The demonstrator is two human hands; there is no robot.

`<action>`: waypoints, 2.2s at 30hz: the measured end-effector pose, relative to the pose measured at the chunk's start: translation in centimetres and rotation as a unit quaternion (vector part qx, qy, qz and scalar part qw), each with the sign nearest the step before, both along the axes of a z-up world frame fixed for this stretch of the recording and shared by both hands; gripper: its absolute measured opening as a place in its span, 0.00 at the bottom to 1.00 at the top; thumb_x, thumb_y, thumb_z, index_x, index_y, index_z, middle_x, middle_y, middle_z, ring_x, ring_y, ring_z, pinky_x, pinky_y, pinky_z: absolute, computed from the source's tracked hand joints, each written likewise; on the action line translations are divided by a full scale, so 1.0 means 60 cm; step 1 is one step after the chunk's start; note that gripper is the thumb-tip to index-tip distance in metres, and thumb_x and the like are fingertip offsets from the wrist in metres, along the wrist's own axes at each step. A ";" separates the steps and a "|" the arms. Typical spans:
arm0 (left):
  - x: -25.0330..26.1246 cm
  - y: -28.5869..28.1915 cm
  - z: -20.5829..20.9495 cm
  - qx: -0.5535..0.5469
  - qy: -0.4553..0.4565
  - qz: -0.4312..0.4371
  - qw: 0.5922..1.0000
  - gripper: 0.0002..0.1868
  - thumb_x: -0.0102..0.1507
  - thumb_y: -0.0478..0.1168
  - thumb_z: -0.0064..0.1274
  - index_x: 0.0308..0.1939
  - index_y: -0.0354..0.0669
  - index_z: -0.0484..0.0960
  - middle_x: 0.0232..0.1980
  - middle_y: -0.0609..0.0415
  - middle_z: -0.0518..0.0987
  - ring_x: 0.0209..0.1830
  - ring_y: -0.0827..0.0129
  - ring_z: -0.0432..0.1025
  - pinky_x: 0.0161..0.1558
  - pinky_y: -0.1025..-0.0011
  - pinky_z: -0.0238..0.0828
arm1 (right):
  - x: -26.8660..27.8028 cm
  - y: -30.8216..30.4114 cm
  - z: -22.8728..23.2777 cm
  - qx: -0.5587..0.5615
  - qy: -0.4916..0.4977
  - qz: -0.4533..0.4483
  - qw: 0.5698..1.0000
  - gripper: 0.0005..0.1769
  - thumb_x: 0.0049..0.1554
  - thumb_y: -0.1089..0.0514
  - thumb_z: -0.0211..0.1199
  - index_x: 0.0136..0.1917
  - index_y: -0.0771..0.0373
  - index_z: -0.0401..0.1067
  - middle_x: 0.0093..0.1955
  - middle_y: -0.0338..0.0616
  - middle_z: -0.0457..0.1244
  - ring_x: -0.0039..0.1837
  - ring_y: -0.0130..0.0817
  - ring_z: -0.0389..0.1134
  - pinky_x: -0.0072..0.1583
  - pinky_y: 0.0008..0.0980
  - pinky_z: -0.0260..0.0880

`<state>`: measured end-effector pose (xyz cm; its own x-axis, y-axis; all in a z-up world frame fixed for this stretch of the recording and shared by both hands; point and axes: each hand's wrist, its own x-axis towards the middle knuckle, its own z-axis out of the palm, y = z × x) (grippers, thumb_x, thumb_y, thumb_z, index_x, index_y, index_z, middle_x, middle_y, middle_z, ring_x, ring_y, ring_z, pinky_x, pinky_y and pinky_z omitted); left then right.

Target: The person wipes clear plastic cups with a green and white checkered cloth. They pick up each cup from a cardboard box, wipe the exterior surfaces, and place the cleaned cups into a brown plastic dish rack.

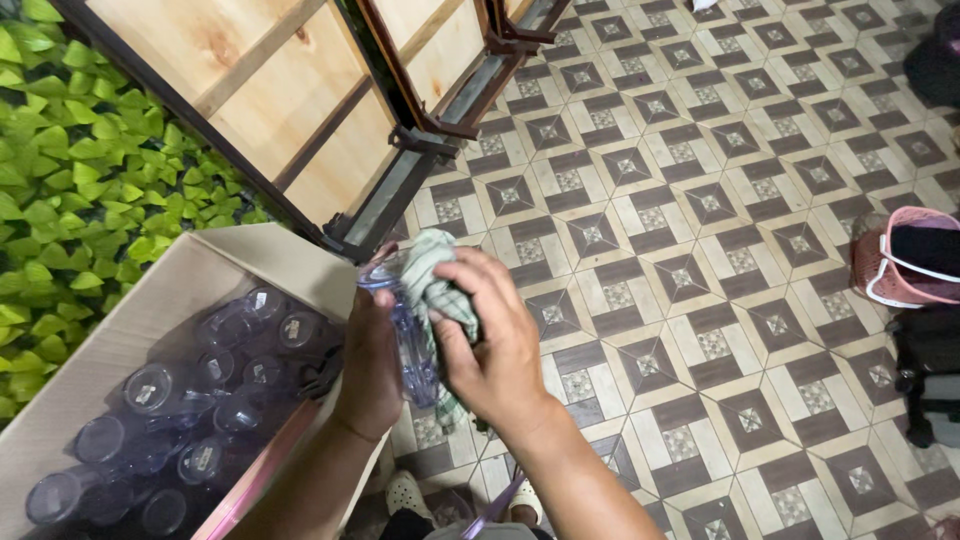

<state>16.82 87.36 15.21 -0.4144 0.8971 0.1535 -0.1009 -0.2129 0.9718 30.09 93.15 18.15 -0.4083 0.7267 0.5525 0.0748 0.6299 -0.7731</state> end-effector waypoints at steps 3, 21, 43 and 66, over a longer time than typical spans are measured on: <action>-0.022 0.004 0.014 0.033 -0.132 -0.011 0.991 0.32 0.72 0.54 0.35 0.73 0.36 0.60 0.61 0.46 0.73 0.58 0.64 0.71 0.59 0.64 0.71 | 0.008 -0.022 0.001 -0.015 -0.027 0.013 0.999 0.31 0.54 0.69 0.65 0.71 0.68 0.65 0.64 0.55 0.64 0.66 0.50 0.68 0.67 0.40 0.68; -0.060 -0.010 -0.023 0.076 -0.156 0.004 0.985 0.34 0.73 0.61 0.45 0.67 0.32 0.69 0.56 0.48 0.76 0.53 0.67 0.72 0.54 0.68 0.74 | -0.038 -0.057 0.025 0.080 -0.071 -0.058 0.993 0.17 0.54 0.61 0.67 0.57 0.62 0.74 0.55 0.52 0.65 0.59 0.46 0.68 0.58 0.38 0.69; -0.049 -0.021 -0.015 0.025 -0.137 -0.078 0.987 0.39 0.57 0.47 0.59 0.67 0.36 0.60 0.59 0.48 0.72 0.58 0.65 0.71 0.59 0.66 0.75 | -0.032 -0.027 -0.016 -0.168 -0.075 -0.057 0.981 0.14 0.63 0.61 0.58 0.62 0.64 0.70 0.55 0.54 0.68 0.57 0.48 0.72 0.58 0.38 0.71; -0.005 -0.033 0.009 0.015 -0.014 0.089 0.996 0.35 0.56 0.48 0.69 0.60 0.33 0.74 0.52 0.53 0.81 0.51 0.73 0.76 0.54 0.74 0.76 | -0.023 -0.020 -0.001 -0.074 -0.050 -0.051 0.995 0.16 0.63 0.60 0.57 0.63 0.61 0.72 0.62 0.50 0.68 0.64 0.46 0.70 0.65 0.40 0.68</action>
<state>16.53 85.35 15.77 -0.5704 0.8045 0.1658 -0.0860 -0.2592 0.9620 28.69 91.96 18.09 -0.3752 0.8379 0.3964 0.2142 0.4945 -0.8424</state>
